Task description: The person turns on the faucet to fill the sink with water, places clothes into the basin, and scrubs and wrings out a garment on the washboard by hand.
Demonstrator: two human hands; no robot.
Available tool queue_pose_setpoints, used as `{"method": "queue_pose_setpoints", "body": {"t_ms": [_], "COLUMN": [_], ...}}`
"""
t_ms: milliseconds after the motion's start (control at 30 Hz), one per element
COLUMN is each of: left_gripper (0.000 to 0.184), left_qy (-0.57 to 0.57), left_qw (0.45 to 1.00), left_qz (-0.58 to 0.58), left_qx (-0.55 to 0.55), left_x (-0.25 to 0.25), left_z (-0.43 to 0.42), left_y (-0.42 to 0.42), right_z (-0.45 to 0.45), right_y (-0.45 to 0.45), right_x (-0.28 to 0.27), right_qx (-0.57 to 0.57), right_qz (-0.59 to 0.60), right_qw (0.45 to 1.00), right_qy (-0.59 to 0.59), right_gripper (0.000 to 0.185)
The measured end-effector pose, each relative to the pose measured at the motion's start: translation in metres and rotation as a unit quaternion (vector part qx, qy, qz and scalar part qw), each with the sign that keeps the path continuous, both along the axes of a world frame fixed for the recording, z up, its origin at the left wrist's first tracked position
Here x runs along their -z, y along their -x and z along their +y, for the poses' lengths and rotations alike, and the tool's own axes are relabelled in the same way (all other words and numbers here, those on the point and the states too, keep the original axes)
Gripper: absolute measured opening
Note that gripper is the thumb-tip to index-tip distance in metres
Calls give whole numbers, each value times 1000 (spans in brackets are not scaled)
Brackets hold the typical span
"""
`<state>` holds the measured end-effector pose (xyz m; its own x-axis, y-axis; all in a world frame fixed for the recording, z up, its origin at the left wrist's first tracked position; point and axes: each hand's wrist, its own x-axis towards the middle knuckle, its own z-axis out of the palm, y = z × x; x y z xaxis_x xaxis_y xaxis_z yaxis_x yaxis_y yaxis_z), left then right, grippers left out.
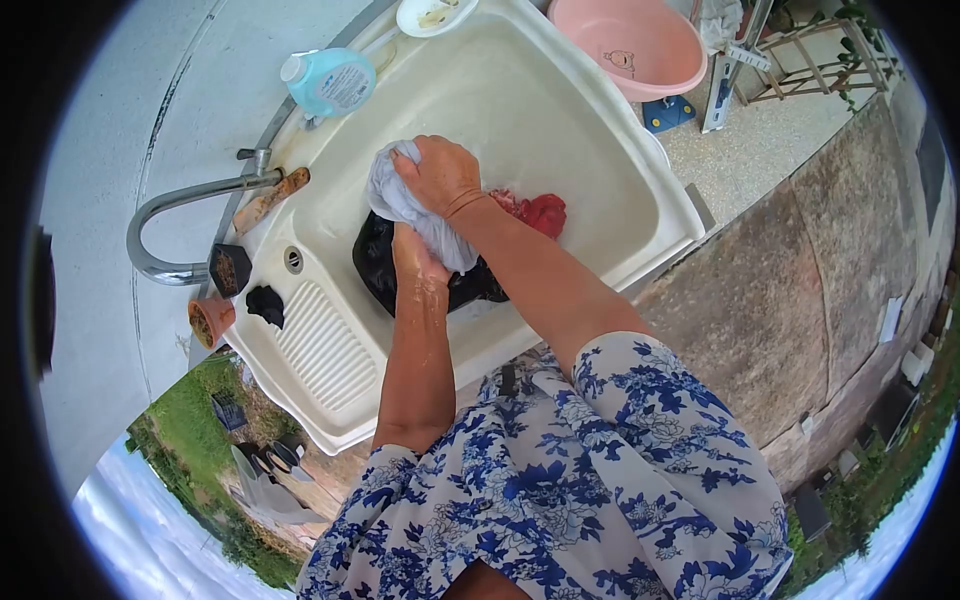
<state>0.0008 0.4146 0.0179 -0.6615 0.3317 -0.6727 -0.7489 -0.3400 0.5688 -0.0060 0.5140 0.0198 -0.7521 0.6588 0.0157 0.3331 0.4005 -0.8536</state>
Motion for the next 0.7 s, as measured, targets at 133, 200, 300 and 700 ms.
{"method": "queue_pose_setpoints", "body": {"t_ms": [133, 200, 300, 700], "left_gripper": [46, 49, 58, 46], "left_qy": [-93, -13, 111, 149], "left_qw": [988, 993, 983, 981], "left_qz": [78, 62, 75, -18], "left_qx": [92, 96, 130, 122], "left_x": [-13, 4, 3, 17], "left_z": [-1, -16, -40, -98], "left_y": [13, 17, 6, -41], "right_z": [45, 71, 95, 64], "right_y": [-20, -28, -38, -60], "right_x": [55, 79, 120, 122], "right_qx": [-36, -19, 57, -205], "right_qz": [-103, -111, -155, -380], "right_qw": [990, 989, 984, 900], "right_qy": [-84, -95, -67, -60], "right_gripper": [36, 34, 32, 39]}}
